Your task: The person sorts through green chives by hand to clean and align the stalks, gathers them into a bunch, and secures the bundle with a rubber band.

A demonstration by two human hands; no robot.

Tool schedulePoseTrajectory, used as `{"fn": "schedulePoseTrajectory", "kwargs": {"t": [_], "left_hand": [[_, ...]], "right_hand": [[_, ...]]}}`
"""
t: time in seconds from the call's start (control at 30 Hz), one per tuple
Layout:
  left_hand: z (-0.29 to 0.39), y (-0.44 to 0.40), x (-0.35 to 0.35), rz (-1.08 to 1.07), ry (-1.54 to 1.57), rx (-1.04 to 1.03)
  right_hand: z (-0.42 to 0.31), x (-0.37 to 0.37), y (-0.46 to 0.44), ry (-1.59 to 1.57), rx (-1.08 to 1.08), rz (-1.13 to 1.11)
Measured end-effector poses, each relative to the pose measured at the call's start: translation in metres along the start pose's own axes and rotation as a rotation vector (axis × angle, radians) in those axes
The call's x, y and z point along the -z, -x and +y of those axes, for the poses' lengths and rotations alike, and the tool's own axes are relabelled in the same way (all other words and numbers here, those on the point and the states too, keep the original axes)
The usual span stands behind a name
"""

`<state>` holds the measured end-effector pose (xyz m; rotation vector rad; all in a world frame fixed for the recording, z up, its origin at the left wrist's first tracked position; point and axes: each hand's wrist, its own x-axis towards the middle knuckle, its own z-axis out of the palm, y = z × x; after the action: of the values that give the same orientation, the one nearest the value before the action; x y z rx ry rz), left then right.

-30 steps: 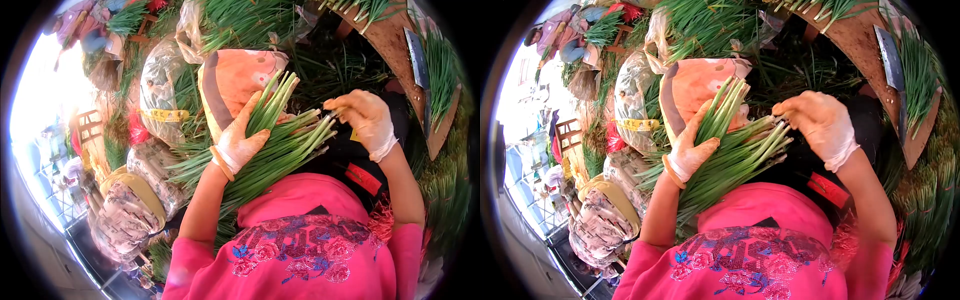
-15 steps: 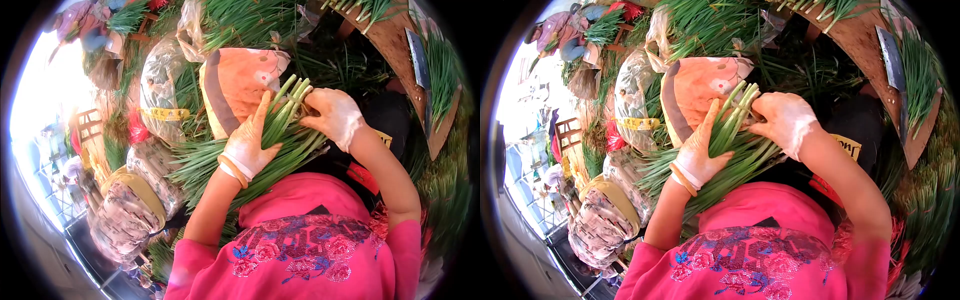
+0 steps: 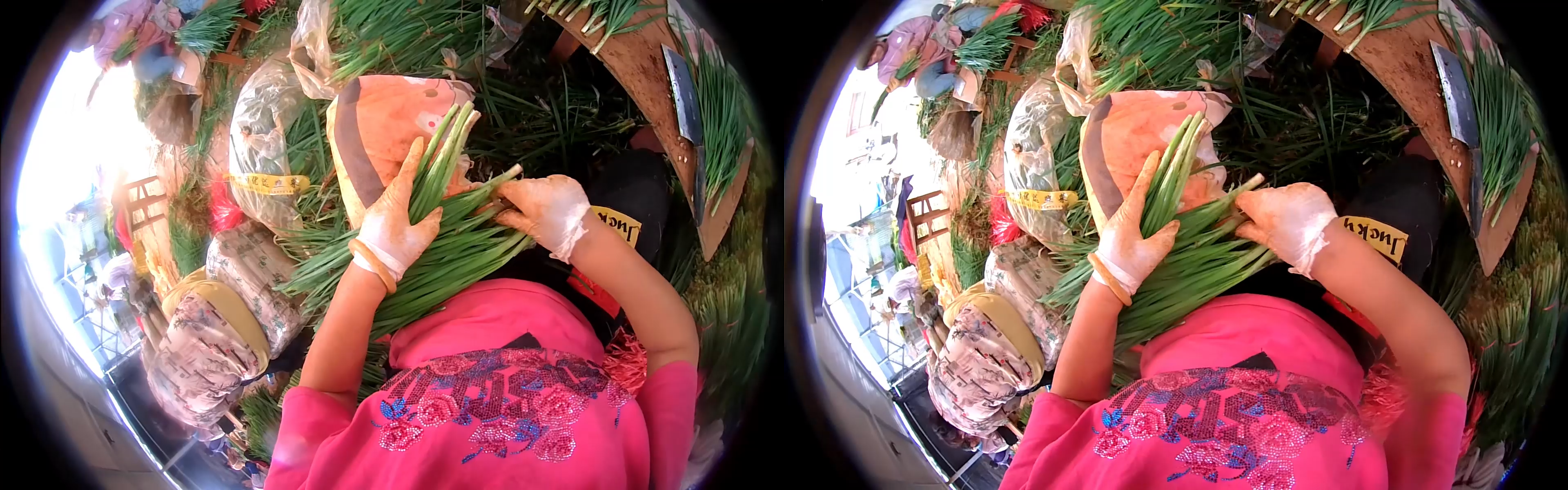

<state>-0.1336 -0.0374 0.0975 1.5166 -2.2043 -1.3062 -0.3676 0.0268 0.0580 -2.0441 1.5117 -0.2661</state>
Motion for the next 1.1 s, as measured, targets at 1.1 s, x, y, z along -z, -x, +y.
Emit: {"fn": "schedulePoseTrajectory", "kwargs": {"t": [1.1], "left_hand": [[0.003,-0.002,0.006,-0.007,-0.006,-0.164]], "right_hand": [[-0.017,0.027,-0.039,0.073,0.137,-0.061]]}}
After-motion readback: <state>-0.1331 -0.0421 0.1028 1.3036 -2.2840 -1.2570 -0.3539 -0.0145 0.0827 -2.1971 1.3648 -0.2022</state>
